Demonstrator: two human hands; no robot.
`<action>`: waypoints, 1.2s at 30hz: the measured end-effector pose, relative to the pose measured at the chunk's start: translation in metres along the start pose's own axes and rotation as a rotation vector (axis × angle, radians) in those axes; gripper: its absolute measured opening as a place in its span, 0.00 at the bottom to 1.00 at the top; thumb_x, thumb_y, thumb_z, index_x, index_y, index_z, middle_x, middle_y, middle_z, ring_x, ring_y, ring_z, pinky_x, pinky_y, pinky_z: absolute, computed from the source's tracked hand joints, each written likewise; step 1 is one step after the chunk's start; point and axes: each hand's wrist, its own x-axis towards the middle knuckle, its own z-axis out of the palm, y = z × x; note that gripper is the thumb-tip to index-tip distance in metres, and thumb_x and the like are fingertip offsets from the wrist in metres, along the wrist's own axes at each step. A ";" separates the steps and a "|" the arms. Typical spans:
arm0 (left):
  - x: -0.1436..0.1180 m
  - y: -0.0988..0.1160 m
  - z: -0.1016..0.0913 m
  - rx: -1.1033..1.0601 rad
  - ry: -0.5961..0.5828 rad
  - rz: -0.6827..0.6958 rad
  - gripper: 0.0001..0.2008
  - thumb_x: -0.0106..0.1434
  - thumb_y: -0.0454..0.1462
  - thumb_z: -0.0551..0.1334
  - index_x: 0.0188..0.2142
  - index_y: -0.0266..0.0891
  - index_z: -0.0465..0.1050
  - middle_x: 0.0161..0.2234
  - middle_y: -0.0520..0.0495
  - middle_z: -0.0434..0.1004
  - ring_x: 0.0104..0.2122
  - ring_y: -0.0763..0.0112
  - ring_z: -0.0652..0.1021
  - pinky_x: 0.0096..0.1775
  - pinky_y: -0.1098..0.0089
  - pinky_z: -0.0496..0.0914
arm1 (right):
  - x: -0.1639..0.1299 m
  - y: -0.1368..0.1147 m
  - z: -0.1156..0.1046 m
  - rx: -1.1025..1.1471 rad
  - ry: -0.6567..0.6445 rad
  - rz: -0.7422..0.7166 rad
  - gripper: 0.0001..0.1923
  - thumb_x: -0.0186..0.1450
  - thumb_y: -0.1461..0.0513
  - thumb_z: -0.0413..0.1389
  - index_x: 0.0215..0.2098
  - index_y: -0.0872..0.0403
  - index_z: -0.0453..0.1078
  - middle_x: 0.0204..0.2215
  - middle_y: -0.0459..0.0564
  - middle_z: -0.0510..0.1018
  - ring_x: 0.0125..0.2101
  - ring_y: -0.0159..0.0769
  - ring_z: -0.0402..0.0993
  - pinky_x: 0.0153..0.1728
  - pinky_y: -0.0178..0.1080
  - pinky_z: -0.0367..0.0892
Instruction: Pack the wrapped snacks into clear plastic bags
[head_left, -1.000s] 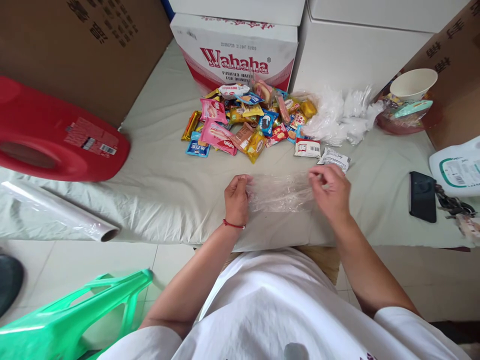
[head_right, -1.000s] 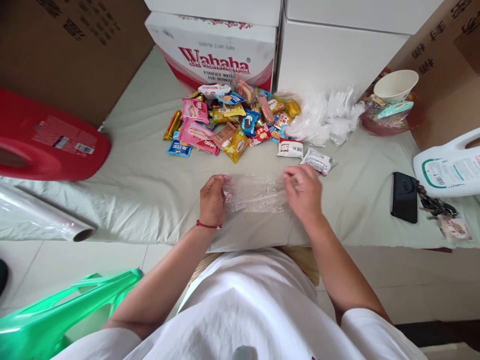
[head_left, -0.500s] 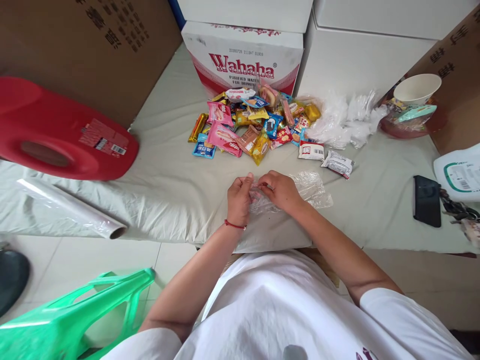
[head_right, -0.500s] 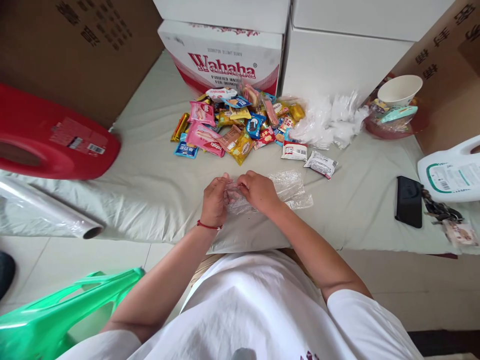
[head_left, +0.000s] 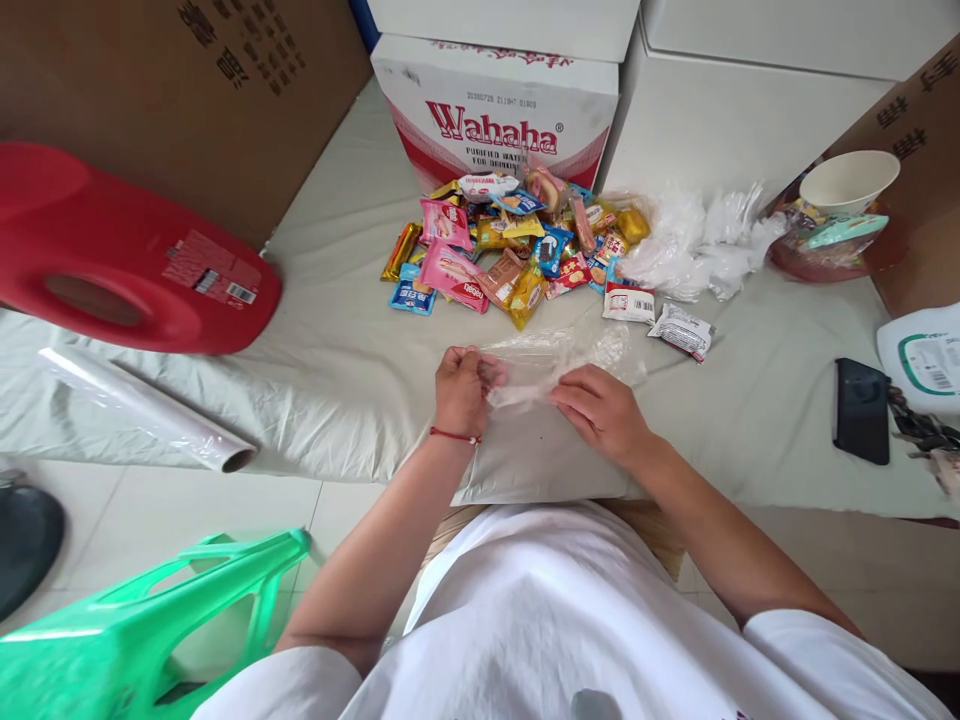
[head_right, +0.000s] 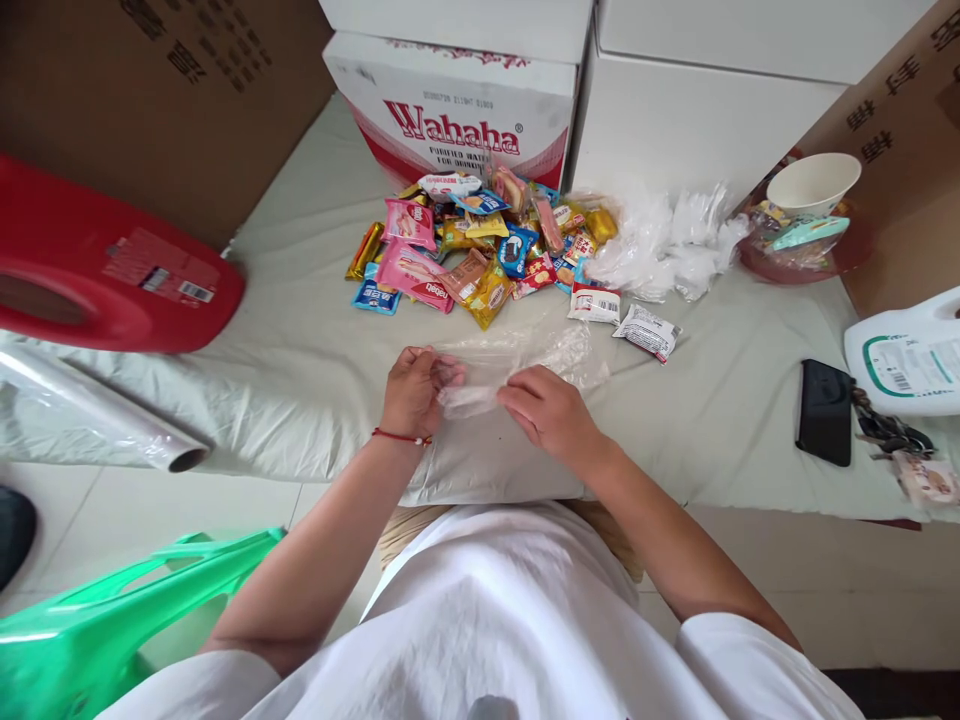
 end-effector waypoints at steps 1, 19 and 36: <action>0.001 0.002 -0.004 -0.023 0.002 -0.002 0.09 0.63 0.39 0.62 0.34 0.44 0.60 0.27 0.55 0.77 0.27 0.72 0.82 0.30 0.72 0.75 | -0.010 -0.001 -0.005 0.005 0.013 0.001 0.15 0.76 0.61 0.49 0.41 0.48 0.78 0.37 0.53 0.80 0.37 0.38 0.74 0.38 0.40 0.71; -0.038 -0.015 -0.037 -0.074 -0.127 0.054 0.14 0.56 0.43 0.70 0.32 0.42 0.65 0.38 0.47 0.83 0.41 0.66 0.84 0.48 0.64 0.76 | -0.019 0.011 -0.020 0.068 -0.079 0.574 0.16 0.68 0.49 0.60 0.47 0.49 0.75 0.44 0.54 0.81 0.46 0.47 0.77 0.48 0.47 0.72; -0.042 0.001 -0.009 0.853 -0.473 0.377 0.31 0.57 0.50 0.68 0.56 0.37 0.72 0.36 0.46 0.80 0.37 0.61 0.79 0.42 0.61 0.73 | 0.022 -0.010 0.015 0.110 -0.097 0.465 0.07 0.66 0.65 0.56 0.37 0.52 0.77 0.35 0.49 0.81 0.34 0.37 0.76 0.37 0.37 0.66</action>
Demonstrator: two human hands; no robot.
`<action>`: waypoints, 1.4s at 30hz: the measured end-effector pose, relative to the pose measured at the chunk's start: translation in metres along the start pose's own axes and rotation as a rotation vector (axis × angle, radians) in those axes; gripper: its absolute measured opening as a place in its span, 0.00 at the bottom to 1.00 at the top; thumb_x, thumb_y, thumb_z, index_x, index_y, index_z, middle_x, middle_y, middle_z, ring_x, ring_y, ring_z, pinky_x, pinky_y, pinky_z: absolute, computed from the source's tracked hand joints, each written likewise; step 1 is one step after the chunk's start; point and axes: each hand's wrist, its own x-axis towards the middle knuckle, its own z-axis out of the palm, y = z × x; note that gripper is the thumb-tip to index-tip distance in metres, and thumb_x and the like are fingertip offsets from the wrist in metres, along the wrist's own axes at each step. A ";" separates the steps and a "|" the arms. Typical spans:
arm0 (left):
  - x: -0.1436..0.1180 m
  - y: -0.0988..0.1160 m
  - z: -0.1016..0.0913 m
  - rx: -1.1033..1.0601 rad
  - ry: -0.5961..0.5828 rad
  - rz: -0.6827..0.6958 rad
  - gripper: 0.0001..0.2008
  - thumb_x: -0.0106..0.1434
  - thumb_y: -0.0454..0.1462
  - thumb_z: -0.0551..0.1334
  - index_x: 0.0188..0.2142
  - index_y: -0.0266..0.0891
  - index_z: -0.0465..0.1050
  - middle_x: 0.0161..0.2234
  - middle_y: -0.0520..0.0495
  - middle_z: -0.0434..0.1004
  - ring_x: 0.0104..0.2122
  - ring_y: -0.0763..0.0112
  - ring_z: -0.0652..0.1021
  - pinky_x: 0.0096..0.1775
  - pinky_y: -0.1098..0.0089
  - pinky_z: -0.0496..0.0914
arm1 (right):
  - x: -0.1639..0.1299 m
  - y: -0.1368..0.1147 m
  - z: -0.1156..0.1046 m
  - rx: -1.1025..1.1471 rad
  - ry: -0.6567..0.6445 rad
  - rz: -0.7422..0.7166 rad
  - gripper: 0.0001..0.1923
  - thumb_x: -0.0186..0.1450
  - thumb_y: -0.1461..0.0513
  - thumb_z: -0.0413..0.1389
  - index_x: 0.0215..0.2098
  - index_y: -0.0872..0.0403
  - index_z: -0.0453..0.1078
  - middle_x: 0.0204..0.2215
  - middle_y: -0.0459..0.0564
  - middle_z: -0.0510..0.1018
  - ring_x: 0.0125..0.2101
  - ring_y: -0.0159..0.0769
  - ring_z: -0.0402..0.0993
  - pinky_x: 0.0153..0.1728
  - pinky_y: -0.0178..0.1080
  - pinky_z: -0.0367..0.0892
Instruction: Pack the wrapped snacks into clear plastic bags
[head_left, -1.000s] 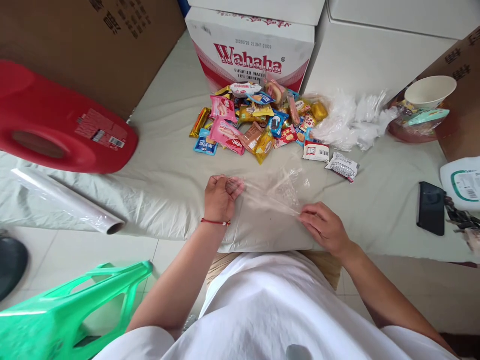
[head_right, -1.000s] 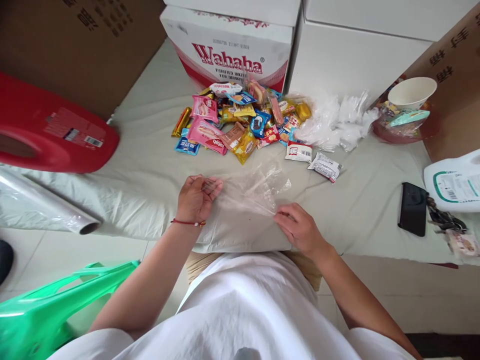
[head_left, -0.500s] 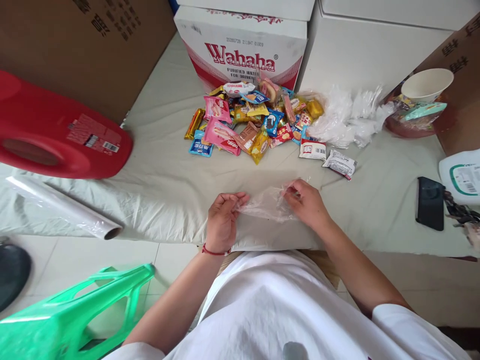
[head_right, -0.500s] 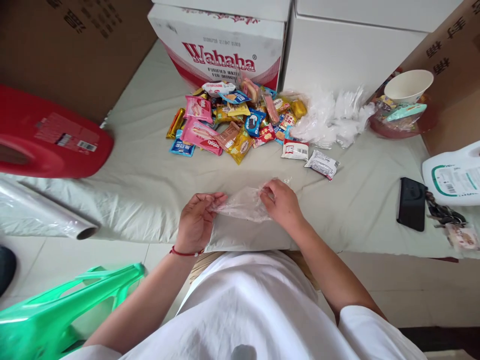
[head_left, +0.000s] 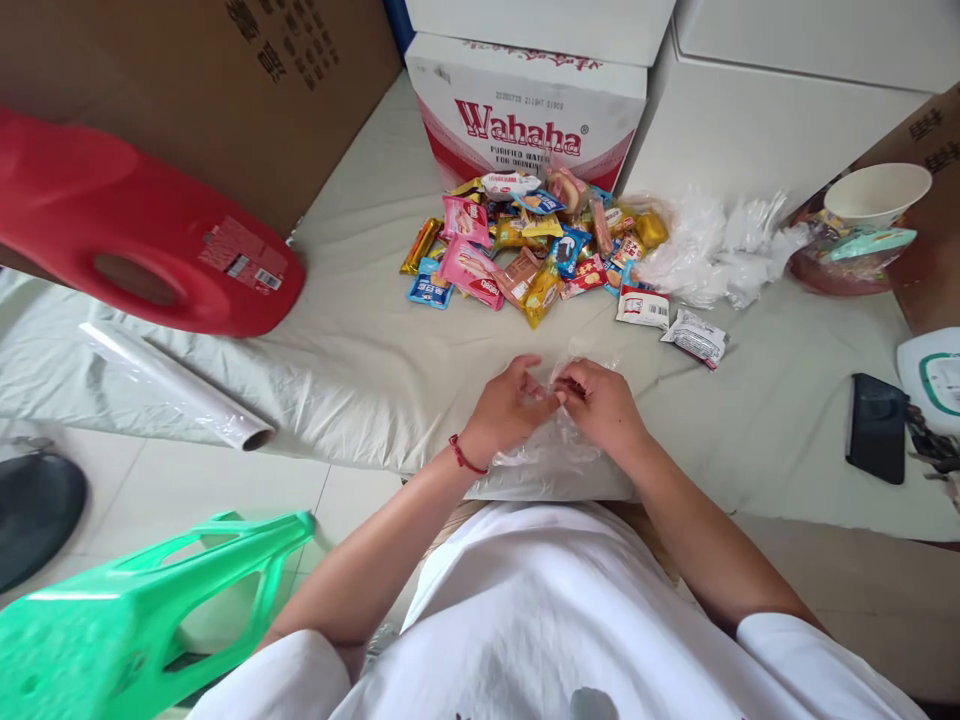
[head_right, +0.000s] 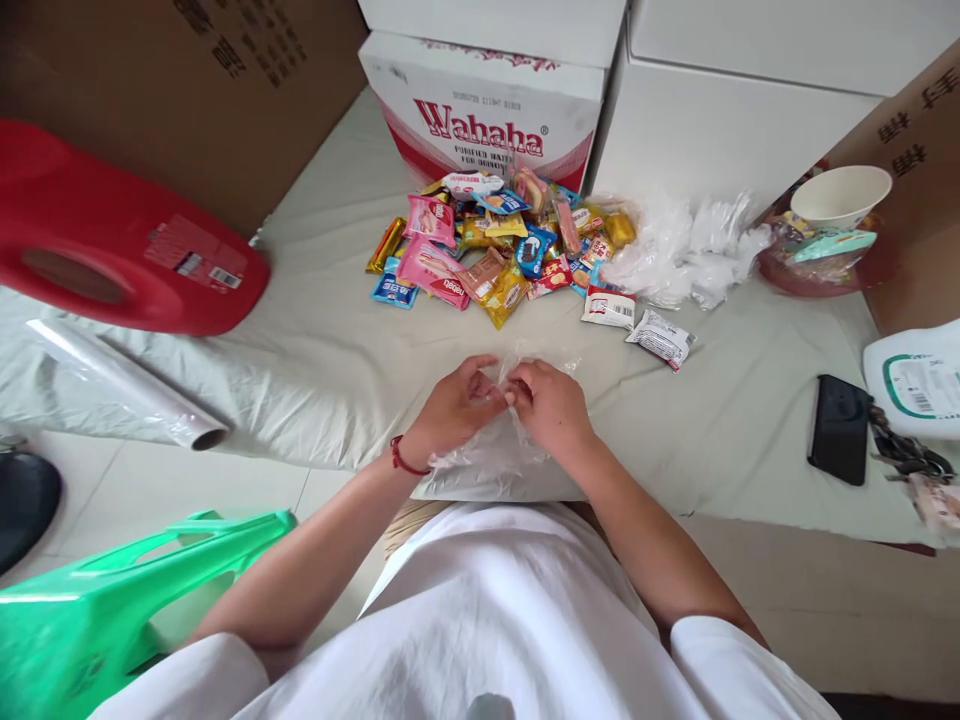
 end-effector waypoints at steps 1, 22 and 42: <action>0.003 -0.004 0.003 -0.058 -0.010 -0.026 0.23 0.59 0.50 0.67 0.48 0.38 0.75 0.28 0.52 0.75 0.29 0.66 0.75 0.35 0.66 0.70 | -0.001 0.003 -0.001 0.063 0.001 0.015 0.07 0.66 0.64 0.56 0.36 0.52 0.77 0.35 0.49 0.81 0.34 0.36 0.76 0.37 0.37 0.66; 0.006 -0.049 -0.023 -0.331 0.403 -0.115 0.09 0.68 0.44 0.59 0.35 0.45 0.63 0.18 0.61 0.59 0.16 0.75 0.60 0.20 0.73 0.55 | -0.004 0.067 -0.035 0.661 0.317 0.370 0.19 0.58 0.46 0.65 0.32 0.52 0.73 0.20 0.41 0.70 0.18 0.27 0.57 0.19 0.34 0.53; -0.027 -0.059 -0.007 0.519 0.447 0.262 0.24 0.62 0.35 0.59 0.58 0.36 0.66 0.55 0.33 0.73 0.56 0.50 0.74 0.56 0.51 0.70 | -0.022 0.065 -0.054 -0.204 -0.118 -0.116 0.27 0.65 0.58 0.60 0.62 0.51 0.72 0.58 0.57 0.76 0.61 0.53 0.65 0.62 0.56 0.63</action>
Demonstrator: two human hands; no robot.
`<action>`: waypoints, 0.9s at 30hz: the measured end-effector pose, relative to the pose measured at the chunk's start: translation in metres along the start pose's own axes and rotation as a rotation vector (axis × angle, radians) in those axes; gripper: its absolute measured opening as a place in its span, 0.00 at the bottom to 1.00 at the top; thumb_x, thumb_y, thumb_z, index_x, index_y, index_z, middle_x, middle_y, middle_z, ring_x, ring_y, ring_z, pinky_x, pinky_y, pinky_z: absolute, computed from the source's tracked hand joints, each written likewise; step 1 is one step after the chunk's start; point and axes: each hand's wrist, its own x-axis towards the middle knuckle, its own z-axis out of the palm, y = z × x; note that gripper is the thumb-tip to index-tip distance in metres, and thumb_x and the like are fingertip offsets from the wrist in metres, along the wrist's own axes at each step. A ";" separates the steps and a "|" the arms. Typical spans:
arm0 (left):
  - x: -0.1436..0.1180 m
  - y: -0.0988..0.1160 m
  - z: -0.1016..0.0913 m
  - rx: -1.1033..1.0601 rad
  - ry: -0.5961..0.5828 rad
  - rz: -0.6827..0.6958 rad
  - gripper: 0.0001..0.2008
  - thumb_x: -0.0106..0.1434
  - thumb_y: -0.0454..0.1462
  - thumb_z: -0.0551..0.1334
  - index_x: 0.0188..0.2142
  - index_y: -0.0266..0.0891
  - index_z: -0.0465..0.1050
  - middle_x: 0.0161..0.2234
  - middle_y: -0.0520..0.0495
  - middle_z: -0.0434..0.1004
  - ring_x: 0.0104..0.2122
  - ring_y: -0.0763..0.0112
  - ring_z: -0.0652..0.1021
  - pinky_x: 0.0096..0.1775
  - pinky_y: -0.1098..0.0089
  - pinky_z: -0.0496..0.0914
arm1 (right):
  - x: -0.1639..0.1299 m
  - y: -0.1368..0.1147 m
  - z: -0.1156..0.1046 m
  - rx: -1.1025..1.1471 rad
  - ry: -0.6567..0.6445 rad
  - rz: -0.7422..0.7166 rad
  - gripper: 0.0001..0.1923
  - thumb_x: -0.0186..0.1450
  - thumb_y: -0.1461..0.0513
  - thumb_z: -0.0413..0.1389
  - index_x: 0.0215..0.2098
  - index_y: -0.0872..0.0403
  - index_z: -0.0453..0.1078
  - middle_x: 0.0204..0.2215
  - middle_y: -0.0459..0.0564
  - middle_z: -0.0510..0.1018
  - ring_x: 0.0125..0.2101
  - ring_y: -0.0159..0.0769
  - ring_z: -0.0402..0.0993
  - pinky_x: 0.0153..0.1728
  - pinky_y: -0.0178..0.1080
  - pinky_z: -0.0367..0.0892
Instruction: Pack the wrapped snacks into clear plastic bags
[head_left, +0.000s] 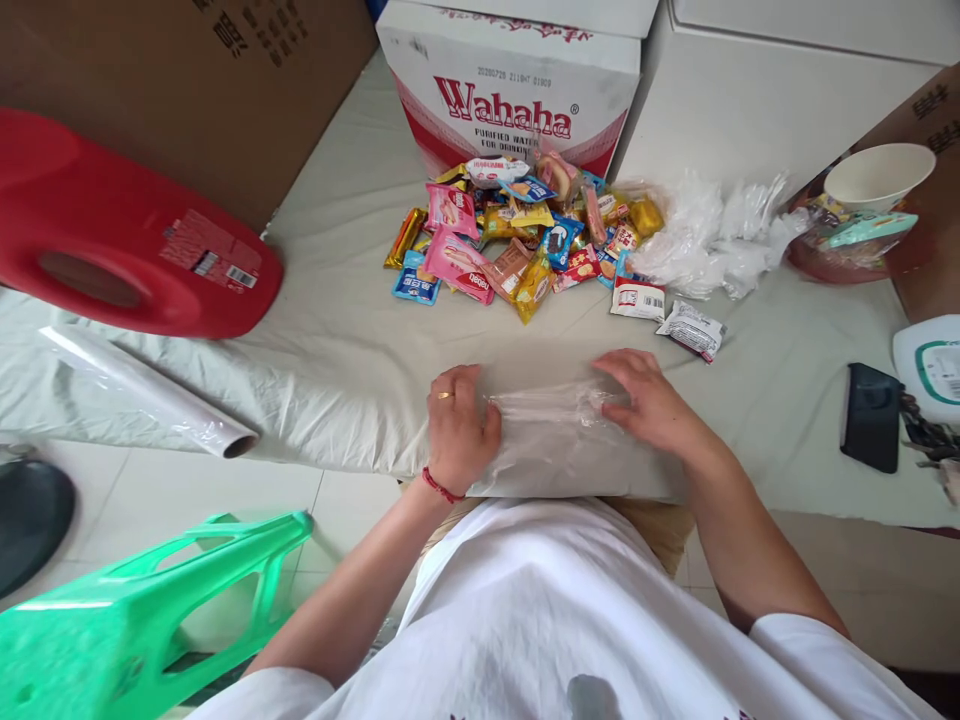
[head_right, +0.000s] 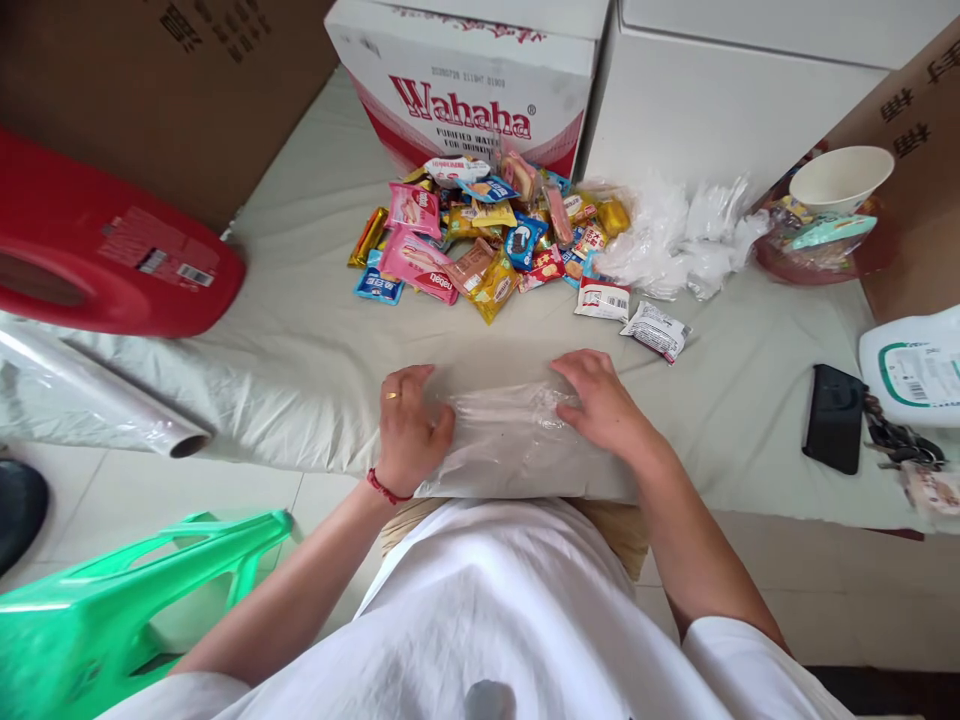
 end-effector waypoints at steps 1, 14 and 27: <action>0.000 0.003 0.001 -0.002 -0.030 0.072 0.27 0.60 0.32 0.58 0.60 0.36 0.65 0.57 0.33 0.72 0.58 0.49 0.73 0.59 0.49 0.68 | 0.004 -0.002 0.004 0.025 -0.006 0.004 0.22 0.67 0.58 0.59 0.58 0.51 0.75 0.55 0.56 0.78 0.58 0.52 0.68 0.61 0.55 0.65; 0.010 0.024 0.007 -0.489 -0.221 -0.196 0.20 0.74 0.49 0.52 0.31 0.43 0.71 0.22 0.54 0.66 0.25 0.70 0.67 0.31 0.70 0.62 | 0.015 -0.006 0.014 0.672 0.019 0.305 0.21 0.66 0.44 0.60 0.37 0.53 0.79 0.28 0.46 0.78 0.28 0.34 0.71 0.33 0.36 0.70; 0.055 -0.003 0.007 -0.247 -0.113 -0.295 0.22 0.74 0.46 0.51 0.23 0.43 0.58 0.19 0.54 0.58 0.23 0.69 0.62 0.31 0.67 0.54 | 0.028 0.039 0.007 0.662 0.418 0.518 0.22 0.62 0.43 0.62 0.31 0.53 0.73 0.16 0.39 0.62 0.16 0.28 0.56 0.18 0.34 0.52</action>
